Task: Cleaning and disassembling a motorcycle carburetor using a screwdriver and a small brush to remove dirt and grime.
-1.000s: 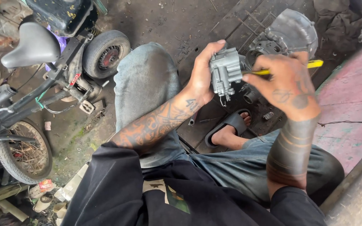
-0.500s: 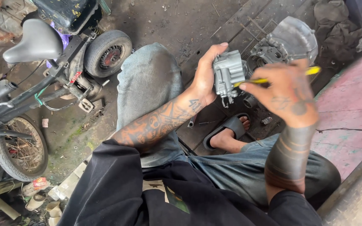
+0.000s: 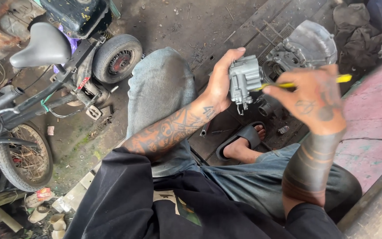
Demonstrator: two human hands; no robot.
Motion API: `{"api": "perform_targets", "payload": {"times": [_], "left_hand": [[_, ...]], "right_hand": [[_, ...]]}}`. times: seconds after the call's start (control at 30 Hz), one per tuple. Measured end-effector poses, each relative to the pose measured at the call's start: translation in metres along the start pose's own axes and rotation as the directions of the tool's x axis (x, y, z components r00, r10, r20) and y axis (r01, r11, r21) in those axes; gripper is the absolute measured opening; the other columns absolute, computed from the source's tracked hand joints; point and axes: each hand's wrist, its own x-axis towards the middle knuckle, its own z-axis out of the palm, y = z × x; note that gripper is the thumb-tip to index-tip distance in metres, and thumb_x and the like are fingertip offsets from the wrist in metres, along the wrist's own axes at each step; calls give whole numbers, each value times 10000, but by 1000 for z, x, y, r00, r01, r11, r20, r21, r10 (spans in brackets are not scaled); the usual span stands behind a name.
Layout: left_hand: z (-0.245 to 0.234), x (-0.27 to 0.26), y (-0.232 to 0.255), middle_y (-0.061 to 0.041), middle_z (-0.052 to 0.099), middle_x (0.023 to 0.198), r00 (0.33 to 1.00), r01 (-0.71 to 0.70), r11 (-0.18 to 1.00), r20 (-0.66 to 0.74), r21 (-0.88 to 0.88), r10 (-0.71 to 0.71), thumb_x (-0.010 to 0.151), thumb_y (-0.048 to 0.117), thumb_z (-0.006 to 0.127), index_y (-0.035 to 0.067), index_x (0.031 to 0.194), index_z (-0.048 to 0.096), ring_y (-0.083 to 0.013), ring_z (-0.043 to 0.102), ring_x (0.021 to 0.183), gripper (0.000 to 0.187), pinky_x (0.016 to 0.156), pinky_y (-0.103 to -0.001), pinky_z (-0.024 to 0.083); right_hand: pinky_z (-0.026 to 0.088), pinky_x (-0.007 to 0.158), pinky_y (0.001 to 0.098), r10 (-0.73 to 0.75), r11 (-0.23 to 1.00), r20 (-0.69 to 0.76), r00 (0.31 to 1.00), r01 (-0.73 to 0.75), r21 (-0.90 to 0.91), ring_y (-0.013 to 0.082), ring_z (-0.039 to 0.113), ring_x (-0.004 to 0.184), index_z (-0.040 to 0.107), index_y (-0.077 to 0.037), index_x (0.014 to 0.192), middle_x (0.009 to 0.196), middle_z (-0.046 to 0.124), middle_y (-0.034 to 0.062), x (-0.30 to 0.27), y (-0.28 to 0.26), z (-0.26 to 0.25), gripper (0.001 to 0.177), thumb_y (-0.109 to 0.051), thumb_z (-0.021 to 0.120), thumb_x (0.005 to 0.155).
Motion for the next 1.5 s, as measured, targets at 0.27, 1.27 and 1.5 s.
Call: {"api": "perform_targets", "payload": {"times": [0.27,1.27,1.5], "left_hand": [[4,-5,6,-174,642,985,999,33,999,-33,37,-32,832,486,598,-21,1032,623,-256,619,821,546,739,-403,495],[3,-4,0,-177,597,1016,993,-122,990,19,65,121,865,383,616,-21,1131,548,-236,613,833,489,712,-385,533],[8,-9,3,-205,581,956,976,-217,970,42,111,214,835,330,670,-57,1072,508,-244,635,767,482,637,-360,565]], "right_hand": [[325,700,339,72,993,63,995,-77,88,212,483,517,764,-61,844,555,577,35,3,-1,-4,273,-320,815,911],[345,691,344,50,987,76,996,-61,149,215,491,533,766,-28,913,608,602,60,5,-4,3,225,-240,836,887],[378,622,307,-56,989,16,998,54,135,214,420,414,758,-23,812,498,531,45,9,-1,1,211,-203,846,878]]}}
